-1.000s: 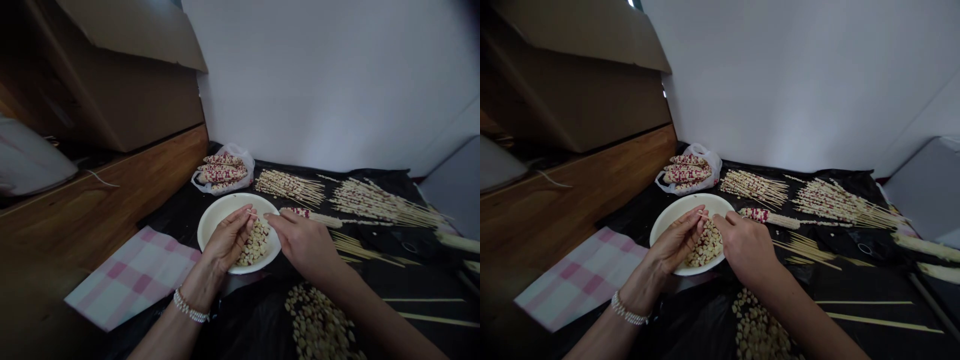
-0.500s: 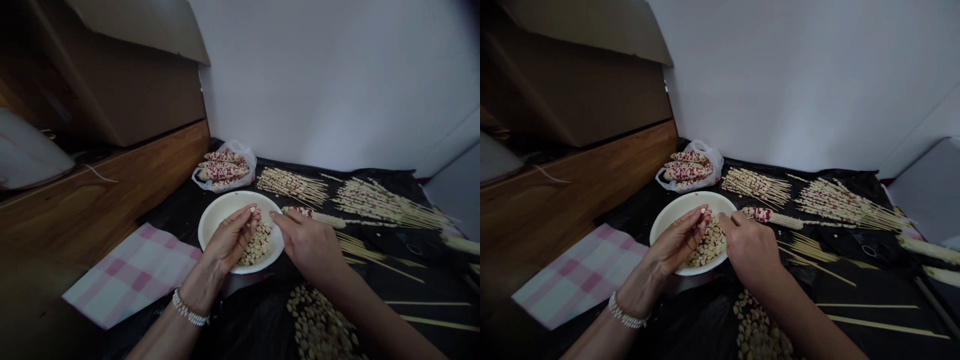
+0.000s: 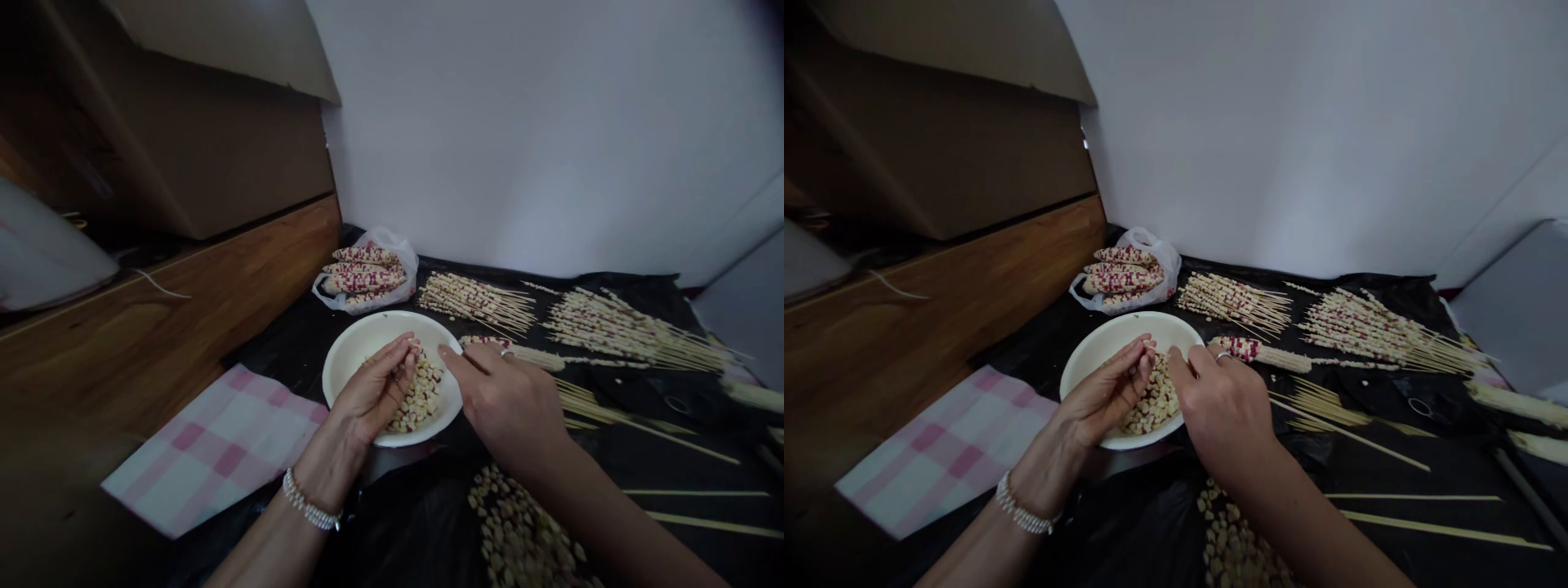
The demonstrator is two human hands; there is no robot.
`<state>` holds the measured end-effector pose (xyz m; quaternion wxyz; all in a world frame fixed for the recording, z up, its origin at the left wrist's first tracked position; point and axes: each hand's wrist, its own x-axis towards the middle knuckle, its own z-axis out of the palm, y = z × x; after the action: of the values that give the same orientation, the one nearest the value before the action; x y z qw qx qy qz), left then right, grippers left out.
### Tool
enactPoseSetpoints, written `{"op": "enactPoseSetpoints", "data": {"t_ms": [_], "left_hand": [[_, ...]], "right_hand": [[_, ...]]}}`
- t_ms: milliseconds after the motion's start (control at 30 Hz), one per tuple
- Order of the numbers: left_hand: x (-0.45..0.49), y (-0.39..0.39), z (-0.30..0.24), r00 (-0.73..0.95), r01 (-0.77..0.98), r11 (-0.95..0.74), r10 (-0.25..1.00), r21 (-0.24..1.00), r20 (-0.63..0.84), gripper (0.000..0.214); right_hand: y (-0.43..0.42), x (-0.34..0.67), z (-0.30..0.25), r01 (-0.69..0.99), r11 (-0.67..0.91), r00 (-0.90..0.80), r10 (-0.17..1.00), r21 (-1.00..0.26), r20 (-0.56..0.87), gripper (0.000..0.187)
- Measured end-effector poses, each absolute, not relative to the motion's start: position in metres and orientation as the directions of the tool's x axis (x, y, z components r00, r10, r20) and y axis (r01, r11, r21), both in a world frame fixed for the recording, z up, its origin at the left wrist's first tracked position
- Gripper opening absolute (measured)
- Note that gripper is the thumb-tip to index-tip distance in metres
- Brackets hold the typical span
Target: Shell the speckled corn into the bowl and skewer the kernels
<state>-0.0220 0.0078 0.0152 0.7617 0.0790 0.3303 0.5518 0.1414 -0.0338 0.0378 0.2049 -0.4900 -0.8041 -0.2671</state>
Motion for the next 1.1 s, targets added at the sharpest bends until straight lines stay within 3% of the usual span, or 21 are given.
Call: {"op": "enactPoseSetpoints", "data": {"t_ms": [733, 1100], "left_hand": [[-0.0197, 0.0078, 0.0153, 0.194, -0.794, 0.389, 0.891, 0.468, -0.411, 0.017], [-0.0139, 0.0030, 0.0213, 0.128, -0.739, 0.336, 0.921, 0.584, -0.369, 0.017]], "right_hand": [[-0.0363, 0.1380, 0.0395, 0.908, 0.339, -0.416, 0.644, 0.248, 0.643, 0.028], [-0.0371, 0.1355, 0.0359, 0.896, 0.363, -0.432, 0.585, 0.255, 0.687, 0.027]]}}
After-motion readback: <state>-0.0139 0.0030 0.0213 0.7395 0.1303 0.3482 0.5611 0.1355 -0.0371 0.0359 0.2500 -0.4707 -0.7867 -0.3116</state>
